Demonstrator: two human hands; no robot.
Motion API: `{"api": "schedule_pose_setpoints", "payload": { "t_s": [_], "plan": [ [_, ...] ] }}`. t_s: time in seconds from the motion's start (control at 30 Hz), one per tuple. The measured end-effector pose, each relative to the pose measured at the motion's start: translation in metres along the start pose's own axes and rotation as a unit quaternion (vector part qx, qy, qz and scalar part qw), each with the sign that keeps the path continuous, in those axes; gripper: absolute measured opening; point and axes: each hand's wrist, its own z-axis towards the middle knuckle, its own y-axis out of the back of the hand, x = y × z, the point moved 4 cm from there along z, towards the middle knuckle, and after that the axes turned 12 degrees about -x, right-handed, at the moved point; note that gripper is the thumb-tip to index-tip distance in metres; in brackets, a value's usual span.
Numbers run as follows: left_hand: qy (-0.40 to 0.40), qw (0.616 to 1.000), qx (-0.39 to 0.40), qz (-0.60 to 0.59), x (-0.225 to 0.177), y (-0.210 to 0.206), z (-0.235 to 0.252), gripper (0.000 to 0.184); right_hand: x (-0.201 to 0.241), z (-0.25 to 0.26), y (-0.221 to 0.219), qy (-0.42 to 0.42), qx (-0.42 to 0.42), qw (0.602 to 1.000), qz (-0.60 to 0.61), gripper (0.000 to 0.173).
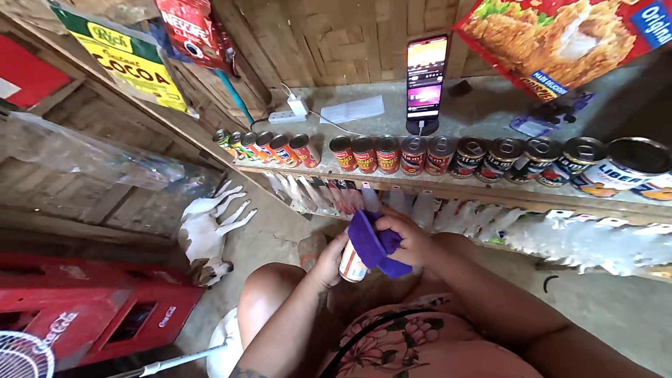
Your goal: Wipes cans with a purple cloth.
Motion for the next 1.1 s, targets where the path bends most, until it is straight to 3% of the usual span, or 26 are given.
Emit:
{"api": "schedule_pose_setpoints", "payload": {
  "t_s": [0.07,0.13,0.27,0.37,0.43,0.53,0.73,0.9,0.93,1.0,1.1],
  "plan": [
    [0.043,0.992,0.097,-0.065,0.001,0.002,0.001,0.053,0.002,0.001,0.0,0.011,0.016,0.999,0.026,0.019],
    [0.051,0.987,0.13,-0.076,0.001,0.001,0.002,0.053,0.005,0.001,0.0,0.015,0.028,0.999,0.033,0.019],
    [0.028,0.999,0.017,0.005,0.0,-0.004,0.004,0.051,0.003,0.003,0.006,-0.001,0.026,1.0,-0.007,0.023],
    [-0.025,0.991,-0.064,0.114,-0.003,-0.01,0.011,0.051,-0.002,0.005,0.011,-0.078,0.028,0.993,-0.082,0.029],
    [-0.064,0.974,-0.092,0.194,-0.001,-0.013,0.017,0.054,-0.006,0.007,0.012,-0.149,0.026,0.979,-0.135,0.033],
    [-0.097,0.959,-0.106,0.245,0.002,-0.016,0.022,0.053,-0.011,0.007,0.011,-0.181,0.014,0.968,-0.172,0.036],
    [-0.016,0.989,-0.076,0.124,-0.006,-0.017,0.009,0.039,-0.005,0.004,0.009,-0.088,0.003,0.992,-0.087,0.033],
    [0.064,0.991,0.102,-0.063,0.002,-0.006,0.003,0.051,0.004,0.0,0.003,-0.016,0.015,1.0,0.018,0.025],
    [0.058,0.992,0.096,-0.052,0.002,-0.005,0.002,0.051,0.004,0.0,0.002,-0.012,0.018,1.0,0.02,0.024],
    [0.016,1.0,0.01,0.02,-0.001,-0.002,-0.002,0.05,0.003,0.0,0.0,-0.018,0.016,1.0,0.005,0.024],
    [-0.056,0.978,-0.07,0.186,-0.006,-0.002,0.0,0.051,-0.005,-0.002,-0.003,-0.091,0.009,0.994,-0.06,0.03]
  ]
}}
